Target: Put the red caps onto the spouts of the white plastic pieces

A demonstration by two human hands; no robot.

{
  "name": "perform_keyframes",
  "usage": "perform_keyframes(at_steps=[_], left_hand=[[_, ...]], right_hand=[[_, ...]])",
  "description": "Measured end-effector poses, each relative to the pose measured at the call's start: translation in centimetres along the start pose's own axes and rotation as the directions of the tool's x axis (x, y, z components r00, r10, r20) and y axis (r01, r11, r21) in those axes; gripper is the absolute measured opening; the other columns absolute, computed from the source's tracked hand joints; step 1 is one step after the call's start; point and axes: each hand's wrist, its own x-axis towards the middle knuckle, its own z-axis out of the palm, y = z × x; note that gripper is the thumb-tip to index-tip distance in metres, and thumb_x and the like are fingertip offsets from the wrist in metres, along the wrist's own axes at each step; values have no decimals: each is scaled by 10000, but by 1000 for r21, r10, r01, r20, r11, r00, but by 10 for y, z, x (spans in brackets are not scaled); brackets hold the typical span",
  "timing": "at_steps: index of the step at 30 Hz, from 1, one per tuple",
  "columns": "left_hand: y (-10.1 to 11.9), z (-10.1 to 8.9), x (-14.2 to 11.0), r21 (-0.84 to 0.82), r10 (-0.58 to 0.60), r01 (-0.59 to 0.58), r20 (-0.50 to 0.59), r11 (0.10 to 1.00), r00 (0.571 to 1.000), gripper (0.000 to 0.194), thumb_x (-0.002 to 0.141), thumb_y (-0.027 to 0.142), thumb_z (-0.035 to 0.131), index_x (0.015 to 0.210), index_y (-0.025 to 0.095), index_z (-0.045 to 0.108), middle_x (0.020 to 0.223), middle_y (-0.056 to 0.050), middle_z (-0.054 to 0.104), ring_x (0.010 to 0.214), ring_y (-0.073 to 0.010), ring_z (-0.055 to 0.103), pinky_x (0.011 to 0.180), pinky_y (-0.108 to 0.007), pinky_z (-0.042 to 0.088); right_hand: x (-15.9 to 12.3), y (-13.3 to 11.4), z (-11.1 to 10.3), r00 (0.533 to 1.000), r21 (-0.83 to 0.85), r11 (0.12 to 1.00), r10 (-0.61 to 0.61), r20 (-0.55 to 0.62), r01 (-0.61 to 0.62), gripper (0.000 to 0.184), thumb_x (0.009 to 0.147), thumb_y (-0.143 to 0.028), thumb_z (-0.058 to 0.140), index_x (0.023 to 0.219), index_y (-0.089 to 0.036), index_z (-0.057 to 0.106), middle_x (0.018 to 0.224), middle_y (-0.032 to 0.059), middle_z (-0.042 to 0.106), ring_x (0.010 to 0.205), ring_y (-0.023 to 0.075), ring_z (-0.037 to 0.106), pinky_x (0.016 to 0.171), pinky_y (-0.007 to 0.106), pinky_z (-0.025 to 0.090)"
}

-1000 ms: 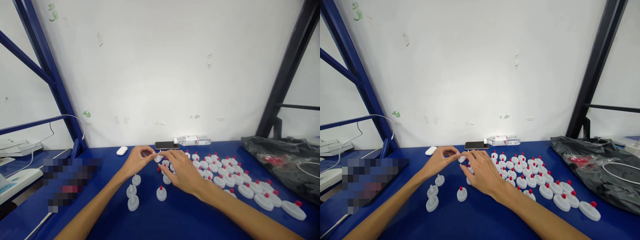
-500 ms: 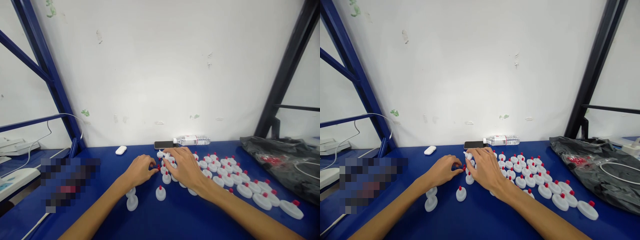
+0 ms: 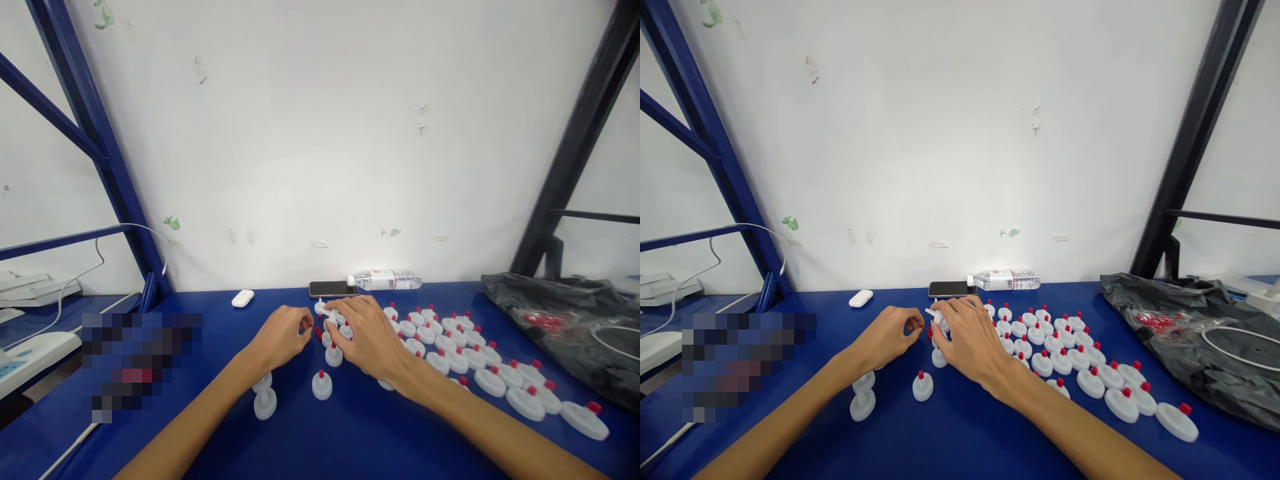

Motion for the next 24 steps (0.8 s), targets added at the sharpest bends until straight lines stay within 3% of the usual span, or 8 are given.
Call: perform_keyframes(at_steps=[7, 12, 20, 24], left_hand=[[3, -15, 5, -288, 18, -54, -127, 956, 992, 241, 995, 373, 609, 1106, 168, 673, 1084, -54, 710, 927, -187, 696, 842, -397, 582], [3, -14, 4, -483, 54, -99, -107, 870, 993, 251, 988, 382, 621, 1093, 161, 679, 1084, -56, 717, 954, -195, 702, 872, -418, 577], [7, -9, 5, -649, -16, -61, -112, 758, 994, 236, 975, 364, 642, 1080, 155, 676, 1079, -54, 709, 956, -198, 695, 862, -415, 576], [4, -13, 4, -729, -22, -36, -70, 683, 997, 234, 968, 358, 654, 1075, 152, 675, 1059, -48, 707, 917, -187, 693, 820, -391, 583]], right_hand=[[-1, 3, 3, 999, -6, 1000, -20, 45, 20, 246, 935, -157, 588, 1158, -217, 672, 1087, 60, 764, 985, 270, 684, 928, 451, 438], [-1, 2, 1, 999, -9, 1000, -2, 41, 2, 244, 937, -157, 588, 1163, -205, 666, 1102, 61, 762, 1021, 265, 683, 946, 444, 430], [1, 4, 0, 999, 0, 1000, 13, 37, -13, 225, 946, -171, 593, 1158, -201, 661, 1114, 59, 759, 1029, 265, 685, 952, 437, 444], [1, 5, 0, 999, 44, 999, 24, 49, -26, 365, 955, -208, 624, 1315, -202, 567, 1024, 52, 758, 982, 255, 685, 920, 416, 477]])
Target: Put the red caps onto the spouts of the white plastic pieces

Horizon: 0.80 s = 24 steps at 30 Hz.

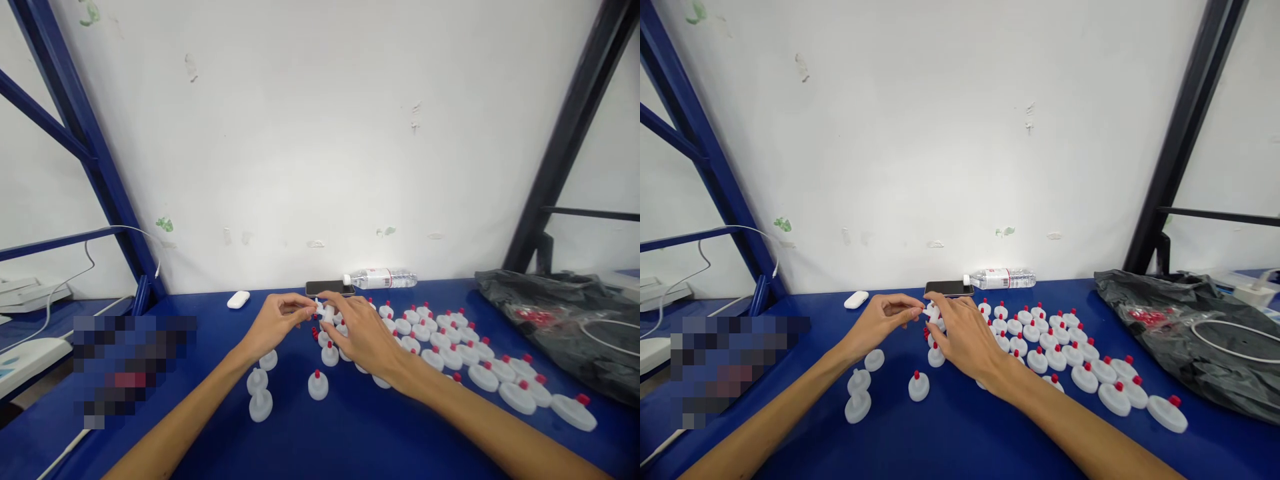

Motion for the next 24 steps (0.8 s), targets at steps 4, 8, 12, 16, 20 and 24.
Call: perform_keyframes(at_steps=[4, 8, 12, 16, 20, 24], left_hand=[[1, -7, -1, -199, -15, 26, 57, 980, 998, 249, 956, 326, 672, 1138, 157, 659, 1173, -70, 681, 1014, -214, 678, 875, -428, 572], [7, -5, -5, -407, 4, 89, 221, 909, 975, 429, 961, 345, 660, 1351, 193, 566, 1330, -100, 623, 1163, -270, 638, 982, -518, 527], [15, 8, -10, -482, 41, 151, 365, 863, 930, 404, 965, 405, 643, 1295, 173, 613, 1287, -102, 659, 1168, -270, 644, 1013, -532, 499], [17, 19, -11, -478, 56, 116, 331, 871, 942, 327, 964, 378, 650, 1209, 161, 649, 1216, -85, 689, 1102, -245, 669, 988, -499, 512], [15, 19, -12, -418, 40, 92, 297, 904, 954, 287, 966, 364, 652, 1162, 155, 664, 1128, -66, 709, 1008, -218, 692, 926, -459, 547], [18, 16, -11, -314, 28, 65, 284, 947, 958, 320, 979, 402, 628, 1184, 157, 656, 1135, -72, 708, 1013, -221, 695, 928, -466, 550]], right_hand=[[1, -1, -3, 999, 140, 990, -20, -49, 26, 402, 959, -241, 659, 1339, -265, 532, 1166, 44, 726, 1081, 241, 650, 964, 405, 468], [2, -2, -4, 989, 199, 974, -88, -122, 111, 365, 947, -233, 686, 1290, -299, 579, 1199, 27, 708, 1163, 235, 595, 1006, 410, 447], [1, -3, -2, 987, 242, 960, -115, -114, 140, 353, 952, -205, 669, 1283, -305, 598, 1147, 29, 721, 1154, 231, 599, 998, 413, 466], [-1, -5, -3, 986, 250, 956, -128, -111, 152, 347, 946, -212, 680, 1273, -309, 615, 1149, 29, 734, 1151, 240, 608, 993, 437, 465], [0, -8, -4, 981, 246, 953, -146, -128, 174, 310, 950, -217, 684, 1246, -294, 636, 1107, 32, 751, 1154, 236, 614, 983, 425, 463], [2, -8, -7, 973, 241, 945, -199, -119, 223, 244, 957, -214, 680, 1191, -278, 657, 1112, 30, 758, 1111, 225, 634, 976, 419, 443]])
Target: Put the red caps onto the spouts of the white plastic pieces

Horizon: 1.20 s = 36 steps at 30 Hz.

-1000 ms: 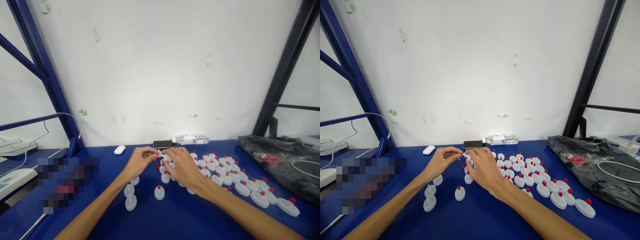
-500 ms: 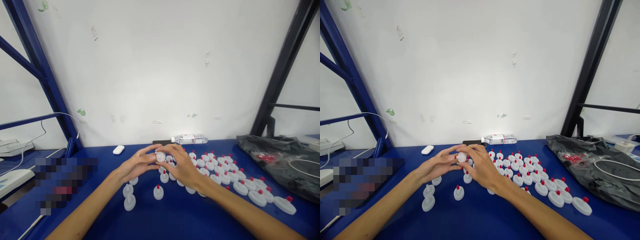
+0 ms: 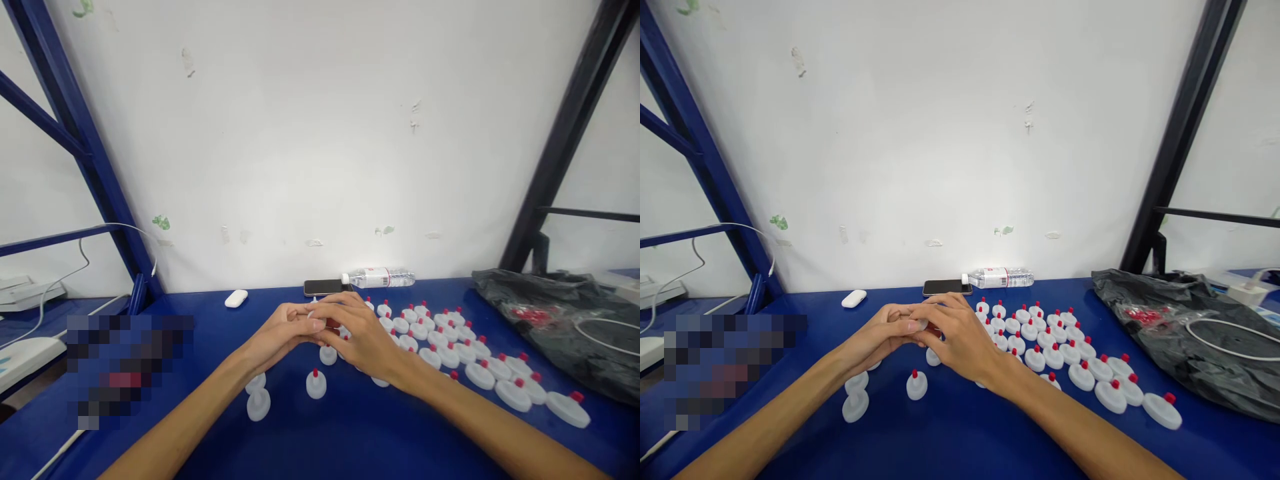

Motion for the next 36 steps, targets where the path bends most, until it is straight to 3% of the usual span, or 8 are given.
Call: perform_keyframes(at_steps=[5, 10, 14, 16, 18, 23, 28, 36], left_hand=[[-4, -10, 3, 316, 53, -8, -134, 949, 990, 361, 998, 458, 579, 1184, 156, 653, 1142, -73, 702, 1004, -224, 693, 897, -450, 560], [-21, -20, 2, 704, 131, 77, -236, 706, 963, 265, 988, 372, 616, 1165, 182, 665, 1234, -80, 671, 1120, -243, 647, 984, -488, 516], [-32, -23, 1, 855, 103, 79, -153, 513, 983, 259, 980, 339, 632, 1188, 187, 660, 1269, -85, 661, 1160, -251, 634, 1013, -510, 500], [-35, -24, 1, 888, 76, 80, -127, 453, 989, 251, 979, 333, 635, 1178, 184, 663, 1266, -84, 662, 1154, -249, 638, 1002, -503, 510], [-36, -25, 2, 906, 46, 83, -113, 415, 993, 231, 980, 331, 634, 1153, 182, 671, 1238, -79, 674, 1124, -238, 651, 982, -486, 525], [-34, -25, 3, 925, -6, 109, -114, 363, 993, 222, 981, 341, 634, 1129, 181, 675, 1177, -69, 694, 1044, -216, 677, 930, -450, 555], [-31, -22, 2, 928, -21, 149, -152, 341, 988, 226, 980, 349, 636, 1119, 174, 672, 1142, -65, 697, 1000, -206, 685, 885, -425, 571], [-23, -25, 3, 905, 38, 175, -206, 388, 978, 219, 988, 350, 624, 1107, 171, 672, 1101, -56, 705, 941, -188, 694, 843, -396, 584]], right_hand=[[6, -2, -9, 998, 67, 996, 56, -25, -54, 114, 940, -253, 701, 1051, -237, 683, 1074, 31, 752, 1006, 203, 652, 924, 375, 469], [10, -8, -20, 979, 79, 987, 124, 161, -138, 117, 919, -319, 713, 893, -207, 730, 1040, 42, 707, 959, 179, 636, 862, 312, 483], [13, -10, -29, 789, 116, 955, 154, 594, -274, 163, 870, -369, 750, 838, -209, 754, 683, -41, 647, 613, 112, 594, 605, 235, 451], [12, -10, -33, 702, 94, 944, 167, 692, -317, 117, 855, -327, 761, 840, -210, 760, 575, -74, 606, 509, 92, 553, 550, 221, 423], [12, -9, -34, 687, 41, 953, 187, 703, -301, 64, 835, -288, 778, 834, -225, 769, 559, -81, 620, 488, 92, 554, 552, 224, 421], [12, -11, -36, 726, 46, 963, 170, 666, -267, 136, 862, -362, 754, 813, -238, 781, 597, -54, 683, 532, 119, 613, 547, 236, 423], [14, -6, -30, 865, -81, 967, 254, 433, -243, 376, 1020, -385, 532, 753, -213, 733, 549, -37, 647, 464, 111, 528, 502, 253, 354], [5, 10, -13, 944, -307, 931, 265, 197, -198, 211, 1012, -255, 518, 970, -214, 721, 817, 36, 725, 771, 208, 644, 633, 308, 433]])
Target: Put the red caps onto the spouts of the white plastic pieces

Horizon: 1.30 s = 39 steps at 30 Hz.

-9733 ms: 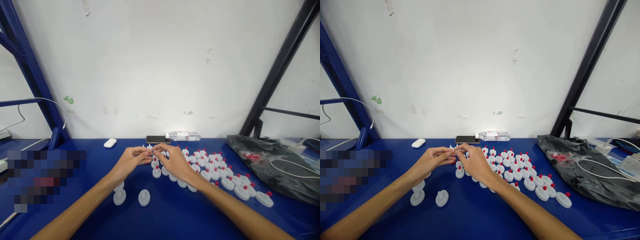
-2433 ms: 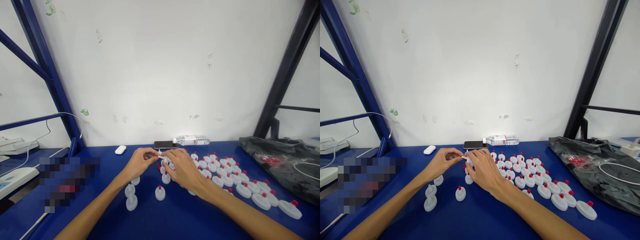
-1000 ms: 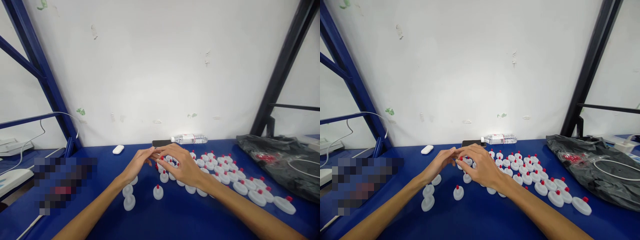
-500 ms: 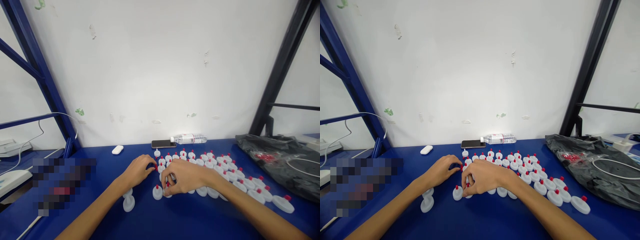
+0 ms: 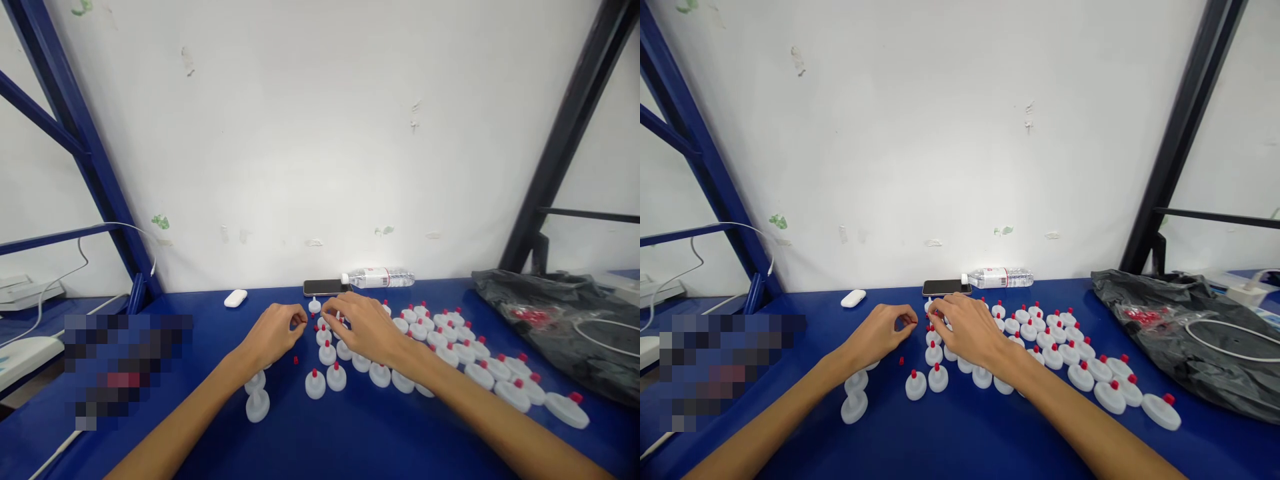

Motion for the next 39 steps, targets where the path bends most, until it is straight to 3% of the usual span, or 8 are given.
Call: perform_keyframes(at_steps=[7, 12, 23, 26, 29, 32, 36, 39], left_hand=[[-6, -4, 2, -27, 23, -25, -58, 999, 998, 224, 995, 355, 612, 1119, 177, 669, 1115, -60, 701, 948, -189, 688, 851, -400, 580], [-8, -5, 8, -68, 25, -30, -82, 997, 996, 236, 991, 358, 616, 1132, 175, 666, 1143, -66, 695, 983, -199, 685, 870, -414, 576], [-25, 22, 86, -236, 14, -13, 3, 972, 1000, 308, 974, 349, 645, 1227, 174, 632, 1228, -83, 666, 1023, -219, 681, 874, -435, 580], [-27, 13, 81, -316, -38, 32, -13, 948, 999, 303, 972, 348, 647, 1218, 172, 635, 1221, -81, 667, 1020, -219, 681, 871, -432, 581], [-18, -4, 63, -427, -98, 65, -55, 902, 994, 284, 979, 360, 636, 1187, 168, 645, 1175, -72, 682, 977, -206, 688, 848, -414, 585], [3, -14, 42, -551, -127, 66, -73, 832, 989, 279, 981, 378, 632, 1149, 157, 652, 1107, -61, 697, 920, -190, 696, 816, -395, 590], [27, -9, 23, -690, -154, 52, -87, 722, 984, 269, 981, 387, 631, 1107, 151, 662, 1049, -48, 706, 881, -180, 699, 796, -381, 592], [29, -5, 19, -760, -193, 34, -121, 649, 974, 284, 981, 393, 629, 1127, 151, 658, 1092, -60, 703, 947, -199, 699, 838, -410, 587]], right_hand=[[-1, 2, 4, 997, -35, 996, -79, -12, 78, 212, 1024, -205, 502, 1041, -200, 714, 1008, 71, 745, 961, 234, 638, 844, 384, 499], [1, 7, 2, 998, -89, 995, -51, -39, 48, 242, 1039, -197, 461, 1033, -179, 702, 966, 94, 738, 995, 262, 640, 906, 446, 475], [4, 10, -4, 995, -129, 991, -40, -91, 28, 237, 1028, -199, 480, 969, -183, 709, 908, 84, 738, 925, 245, 651, 897, 427, 464], [4, 11, -5, 993, -114, 993, -13, -120, -1, 232, 1031, -204, 477, 965, -182, 698, 880, 86, 739, 933, 256, 662, 904, 437, 463], [4, 11, -5, 988, -81, 997, -5, -152, -7, 188, 1027, -278, 530, 1139, -189, 653, 1007, 94, 754, 1007, 262, 673, 950, 451, 457], [3, 8, 0, 985, -45, 999, -19, -173, 11, 379, 988, -411, 614, 1306, -212, 562, 1153, 102, 743, 1033, 260, 687, 997, 468, 443], [1, 3, 7, 979, -2, 999, -44, -200, 44, 333, 972, -379, 642, 1245, -191, 611, 1040, 80, 779, 891, 232, 721, 1041, 468, 418], [1, 0, 9, 975, 2, 999, -49, -214, 51, 281, 958, -275, 646, 1226, -190, 639, 994, 66, 790, 864, 227, 727, 1039, 452, 425]])
